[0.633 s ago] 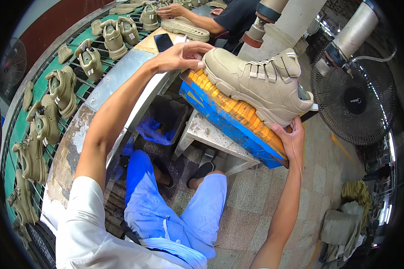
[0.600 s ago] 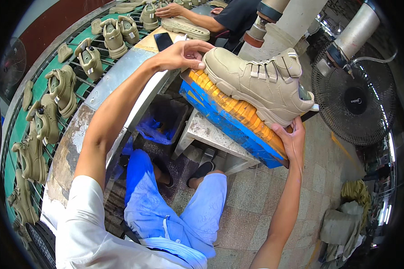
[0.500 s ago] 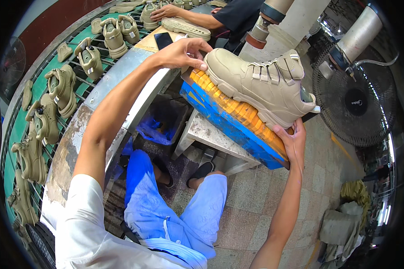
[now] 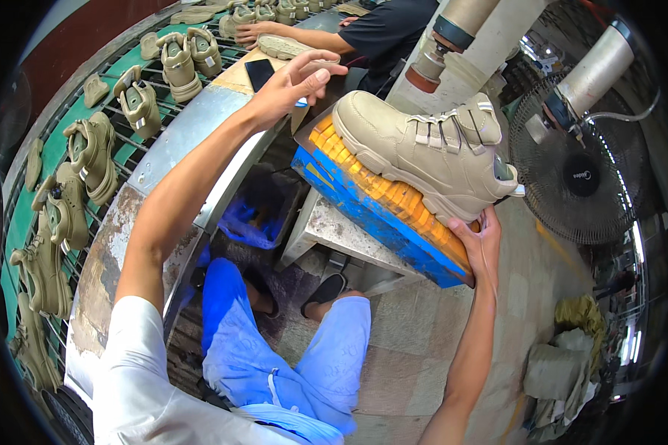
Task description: The person marks the bottom perimeter of a boot upper using a pen while it is held on a stand, and subsequently places the marked boot onto an assembly line conveyor belt.
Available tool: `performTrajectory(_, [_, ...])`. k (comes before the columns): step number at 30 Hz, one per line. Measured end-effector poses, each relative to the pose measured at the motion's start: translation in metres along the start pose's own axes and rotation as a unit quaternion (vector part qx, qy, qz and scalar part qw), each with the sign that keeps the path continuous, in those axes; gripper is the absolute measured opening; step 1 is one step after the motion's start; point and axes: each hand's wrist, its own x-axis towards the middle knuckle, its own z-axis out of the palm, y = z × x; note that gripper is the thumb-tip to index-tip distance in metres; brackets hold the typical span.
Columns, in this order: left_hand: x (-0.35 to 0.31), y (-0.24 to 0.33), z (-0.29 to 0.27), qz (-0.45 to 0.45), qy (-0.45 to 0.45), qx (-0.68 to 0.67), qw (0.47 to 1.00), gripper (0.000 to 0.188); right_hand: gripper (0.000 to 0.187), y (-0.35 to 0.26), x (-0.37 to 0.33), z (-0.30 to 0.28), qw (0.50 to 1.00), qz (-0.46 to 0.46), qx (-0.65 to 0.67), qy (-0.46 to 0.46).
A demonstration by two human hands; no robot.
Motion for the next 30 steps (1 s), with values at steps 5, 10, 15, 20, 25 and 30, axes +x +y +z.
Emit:
performTrajectory(5, [0.003,0.001,0.03,-0.043,-0.137,0.046,0.989,0.068,0.085,0.007,0.001,-0.011,1.0,0.024,-0.006,-0.001])
performTrajectory(10, [0.006,0.011,0.033,-0.091,-0.123,0.07,0.986,0.072,0.088,-0.002,0.01,-0.008,0.999,0.011,0.046,-0.007])
performTrajectory(15, [0.008,0.019,0.036,-0.107,-0.115,0.08,0.984,0.08,0.096,-0.005,0.007,-0.005,0.999,-0.005,0.031,-0.009])
performTrajectory(20, [0.008,0.015,0.032,-0.06,-0.148,0.1,0.982,0.091,0.099,-0.006,0.006,-0.009,1.0,-0.002,0.022,-0.018])
performTrajectory(25, [0.009,0.011,0.029,-0.096,-0.131,0.073,0.984,0.093,0.092,0.004,0.008,-0.006,0.997,-0.063,0.035,-0.006])
performTrajectory(30, [0.005,0.016,0.027,-0.094,-0.126,0.096,0.983,0.089,0.089,0.001,0.007,-0.008,0.998,-0.061,0.008,-0.008])
